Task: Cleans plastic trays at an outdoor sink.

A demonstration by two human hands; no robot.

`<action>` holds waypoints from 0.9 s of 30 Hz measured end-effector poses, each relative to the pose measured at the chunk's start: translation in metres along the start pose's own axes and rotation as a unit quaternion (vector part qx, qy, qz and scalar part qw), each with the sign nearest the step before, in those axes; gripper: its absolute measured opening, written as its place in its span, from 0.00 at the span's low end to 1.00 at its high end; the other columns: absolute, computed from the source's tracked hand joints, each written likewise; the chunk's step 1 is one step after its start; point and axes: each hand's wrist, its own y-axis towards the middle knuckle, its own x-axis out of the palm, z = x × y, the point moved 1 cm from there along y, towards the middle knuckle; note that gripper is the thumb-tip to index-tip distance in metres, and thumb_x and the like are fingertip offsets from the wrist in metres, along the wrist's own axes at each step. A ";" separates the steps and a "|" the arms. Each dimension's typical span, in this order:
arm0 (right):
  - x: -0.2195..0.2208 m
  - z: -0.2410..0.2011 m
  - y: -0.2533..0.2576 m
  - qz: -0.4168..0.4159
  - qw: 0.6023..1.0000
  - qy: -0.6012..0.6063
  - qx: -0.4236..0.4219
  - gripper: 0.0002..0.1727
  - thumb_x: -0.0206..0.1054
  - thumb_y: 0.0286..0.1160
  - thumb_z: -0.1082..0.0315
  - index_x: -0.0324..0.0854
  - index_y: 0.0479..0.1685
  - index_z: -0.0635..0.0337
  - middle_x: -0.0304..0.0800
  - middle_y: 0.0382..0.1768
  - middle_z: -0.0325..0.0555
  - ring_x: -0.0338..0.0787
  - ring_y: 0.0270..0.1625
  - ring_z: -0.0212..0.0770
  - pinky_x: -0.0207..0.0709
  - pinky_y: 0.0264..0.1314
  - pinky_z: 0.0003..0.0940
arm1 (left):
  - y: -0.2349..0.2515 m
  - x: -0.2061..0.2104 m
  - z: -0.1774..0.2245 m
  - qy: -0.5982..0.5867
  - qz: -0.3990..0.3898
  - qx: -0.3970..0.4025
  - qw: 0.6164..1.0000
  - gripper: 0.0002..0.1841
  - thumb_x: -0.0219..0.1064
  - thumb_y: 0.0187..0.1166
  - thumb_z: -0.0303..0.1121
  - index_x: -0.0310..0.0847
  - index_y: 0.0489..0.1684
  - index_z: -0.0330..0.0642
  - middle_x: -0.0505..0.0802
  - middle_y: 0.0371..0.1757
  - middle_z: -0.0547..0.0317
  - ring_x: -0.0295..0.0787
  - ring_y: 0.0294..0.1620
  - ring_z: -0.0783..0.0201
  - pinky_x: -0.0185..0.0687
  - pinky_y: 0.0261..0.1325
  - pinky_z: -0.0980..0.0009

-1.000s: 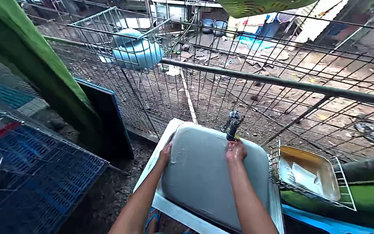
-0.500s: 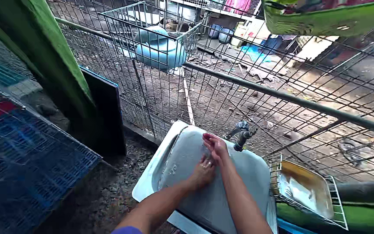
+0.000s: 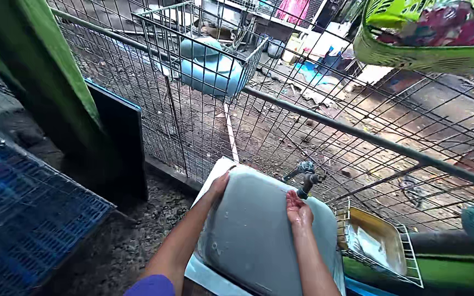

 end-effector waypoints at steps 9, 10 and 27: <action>0.018 0.020 -0.036 -0.202 0.889 -0.411 0.009 0.19 0.44 0.85 0.85 0.77 0.63 0.81 0.89 0.54 0.61 0.90 0.50 0.39 0.83 0.55 0.31 | -0.094 0.066 0.003 0.225 0.124 0.213 0.943 0.27 0.55 0.82 0.30 0.73 0.79 0.25 0.71 0.84 0.26 0.62 0.87 0.29 0.50 0.87 0.32; 0.018 0.018 -0.044 -0.233 0.850 -0.473 0.003 0.19 0.45 0.85 0.85 0.78 0.64 0.80 0.88 0.58 0.63 0.89 0.54 0.40 0.82 0.59 0.32 | -0.096 0.078 0.013 0.265 0.090 0.239 0.930 0.27 0.57 0.83 0.32 0.73 0.80 0.28 0.71 0.85 0.30 0.61 0.89 0.31 0.45 0.86 0.28; -0.213 -0.044 0.006 -0.041 0.636 -0.682 -0.359 0.35 0.58 0.86 0.67 0.54 0.86 0.83 0.54 0.87 0.82 0.57 0.90 0.77 0.49 0.92 0.65 | -0.094 0.167 0.015 0.411 -0.024 0.392 0.823 0.33 0.59 0.81 0.61 0.72 0.86 0.62 0.71 0.90 0.54 0.60 0.92 0.48 0.46 0.90 0.36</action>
